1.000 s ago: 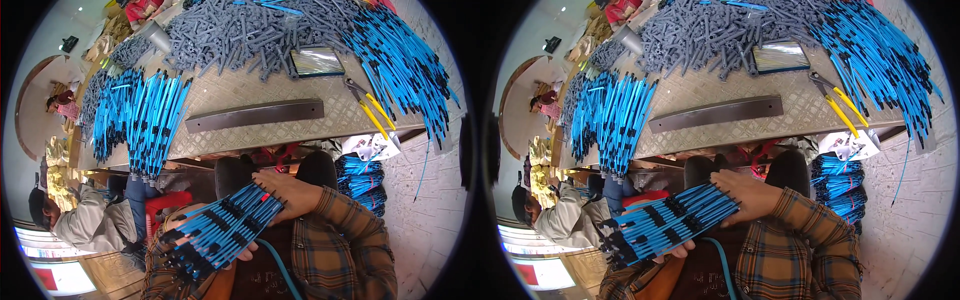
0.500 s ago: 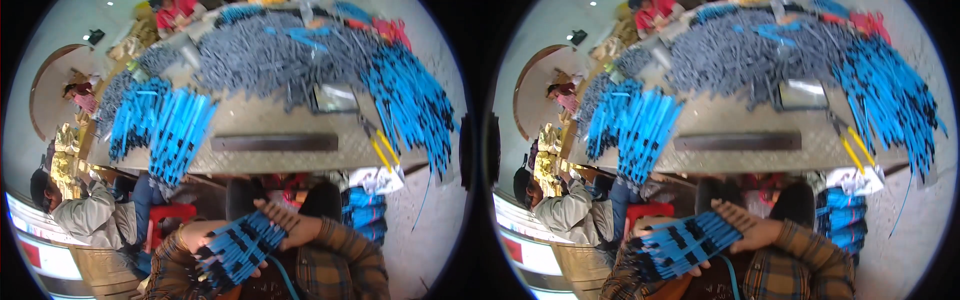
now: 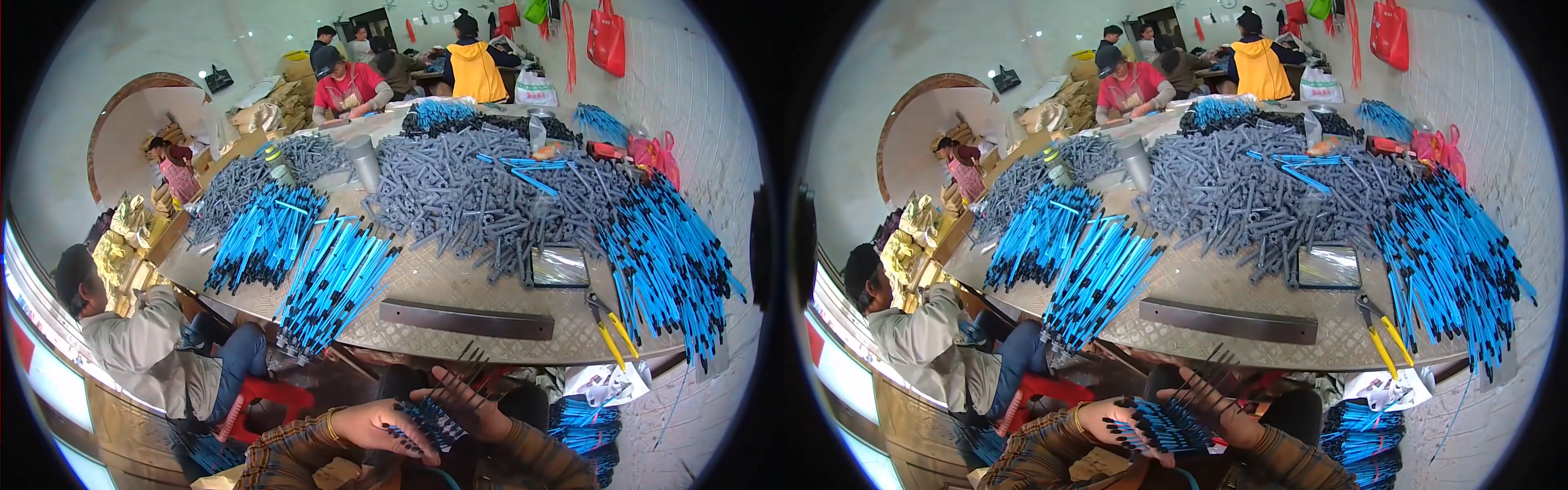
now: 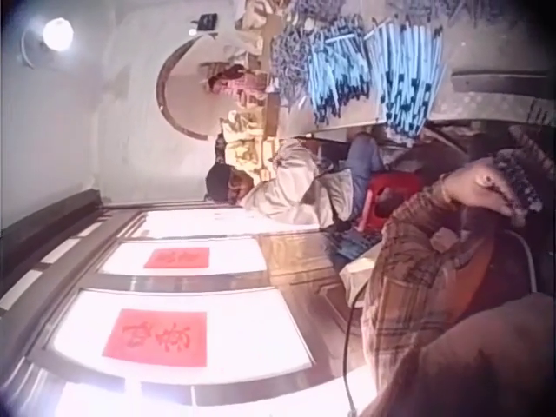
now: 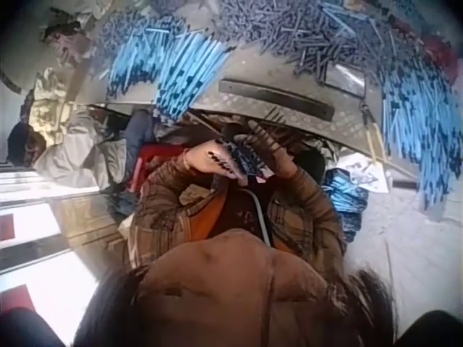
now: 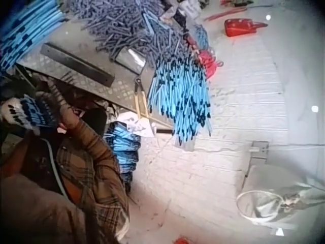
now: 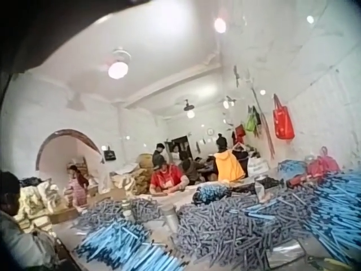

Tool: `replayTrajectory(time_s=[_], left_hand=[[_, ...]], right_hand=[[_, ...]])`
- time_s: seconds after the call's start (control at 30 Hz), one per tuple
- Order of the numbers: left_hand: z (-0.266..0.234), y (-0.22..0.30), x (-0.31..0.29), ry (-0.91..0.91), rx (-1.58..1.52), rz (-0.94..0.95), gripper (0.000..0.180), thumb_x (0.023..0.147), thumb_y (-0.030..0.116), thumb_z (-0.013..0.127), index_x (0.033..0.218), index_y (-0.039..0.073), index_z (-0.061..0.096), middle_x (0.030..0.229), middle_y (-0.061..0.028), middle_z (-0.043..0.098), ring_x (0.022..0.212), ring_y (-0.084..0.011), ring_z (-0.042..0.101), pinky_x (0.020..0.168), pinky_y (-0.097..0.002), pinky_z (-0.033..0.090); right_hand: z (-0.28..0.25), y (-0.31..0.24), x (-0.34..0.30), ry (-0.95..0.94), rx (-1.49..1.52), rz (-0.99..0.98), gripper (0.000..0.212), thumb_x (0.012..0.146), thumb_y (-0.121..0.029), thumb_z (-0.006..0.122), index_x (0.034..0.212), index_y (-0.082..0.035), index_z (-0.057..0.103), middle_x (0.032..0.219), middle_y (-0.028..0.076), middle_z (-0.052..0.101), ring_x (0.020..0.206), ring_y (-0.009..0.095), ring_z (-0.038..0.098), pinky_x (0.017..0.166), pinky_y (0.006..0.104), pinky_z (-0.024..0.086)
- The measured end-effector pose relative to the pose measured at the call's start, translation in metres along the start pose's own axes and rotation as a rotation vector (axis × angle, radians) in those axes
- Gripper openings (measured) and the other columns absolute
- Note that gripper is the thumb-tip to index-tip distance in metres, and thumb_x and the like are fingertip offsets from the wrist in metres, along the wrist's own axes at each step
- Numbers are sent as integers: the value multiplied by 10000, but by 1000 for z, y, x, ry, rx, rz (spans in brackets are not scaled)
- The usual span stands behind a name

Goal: The person assembles blue and grey plastic industrial components by hand at a factory workbench, using pliers to join the parts.

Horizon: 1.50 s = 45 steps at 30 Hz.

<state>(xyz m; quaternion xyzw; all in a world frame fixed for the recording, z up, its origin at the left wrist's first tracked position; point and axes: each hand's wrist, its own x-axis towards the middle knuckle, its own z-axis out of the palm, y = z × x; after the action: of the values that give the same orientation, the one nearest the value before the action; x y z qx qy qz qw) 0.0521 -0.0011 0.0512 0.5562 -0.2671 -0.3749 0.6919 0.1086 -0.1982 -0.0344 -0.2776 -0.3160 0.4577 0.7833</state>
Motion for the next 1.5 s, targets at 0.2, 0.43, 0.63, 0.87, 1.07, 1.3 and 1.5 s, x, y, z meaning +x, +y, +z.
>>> replayTrajectory(time_s=[0.2, 0.43, 0.63, 0.87, 1.07, 1.3, 1.5], left_hand=[[3, 8, 3, 69, 156, 72, 194, 845, 27, 567, 1032, 11, 613, 1116, -112, 603, 1024, -229, 575, 890, -338, 440], [-2, 1, 1, 127, -8, -34, 204, 821, 37, 596, 1023, 16, 619, 1097, -114, 608, 1069, -238, 553, 919, -345, 419], [-7, 5, 11, 146, 101, -65, 244, 826, 31, 593, 1069, 28, 611, 1124, -115, 597, 1098, -231, 536, 941, -341, 399], [-16, -11, 42, 317, 114, 124, 274, 838, 32, 590, 1112, 20, 592, 1140, -82, 594, 1077, -156, 531, 922, -297, 403], [-32, -24, 58, 486, 98, 76, 248, 841, -23, 562, 1087, -20, 591, 1135, -119, 595, 1060, -174, 544, 922, -315, 419], [-41, -33, 63, 550, 79, 97, 232, 863, 0, 540, 1088, -14, 593, 1099, -107, 612, 1025, -151, 559, 890, -277, 435], [-36, -30, 61, 574, 25, 112, 228, 872, 8, 529, 1091, -15, 590, 1068, -92, 623, 1001, -148, 572, 883, -275, 438]], right_hand=[[-5, 4, 6, 112, 46, -128, 926, 766, -750, 296, 1430, -136, 98, 1350, 193, 365, 1250, 322, 355, 1057, 430, 218], [-10, -10, 24, 135, 160, -205, 888, 803, -713, 250, 1417, -84, 122, 1354, 199, 359, 1267, 344, 337, 1072, 437, 212], [-18, -12, 25, 190, 261, -199, 879, 803, -700, 274, 1413, -85, 127, 1349, 205, 363, 1271, 345, 331, 1071, 433, 221], [-63, -67, 23, 497, -153, -313, 559, 877, -387, 450, 1299, -45, 320, 1256, 166, 450, 1149, 240, 449, 960, 346, 365], [-100, -176, 14, 924, -599, -210, 326, 891, -192, 530, 1165, -19, 501, 1075, 101, 585, 957, 176, 571, 815, 292, 472], [-156, -210, 1, 949, -1758, 315, 228, 848, -202, 559, 986, -25, 596, 904, 116, 632, 852, 221, 610, 709, 333, 477], [-188, -193, -4, 771, -2222, 193, 130, 745, -193, 616, 800, -78, 587, 818, 130, 579, 813, 334, 558, 710, 438, 443]])
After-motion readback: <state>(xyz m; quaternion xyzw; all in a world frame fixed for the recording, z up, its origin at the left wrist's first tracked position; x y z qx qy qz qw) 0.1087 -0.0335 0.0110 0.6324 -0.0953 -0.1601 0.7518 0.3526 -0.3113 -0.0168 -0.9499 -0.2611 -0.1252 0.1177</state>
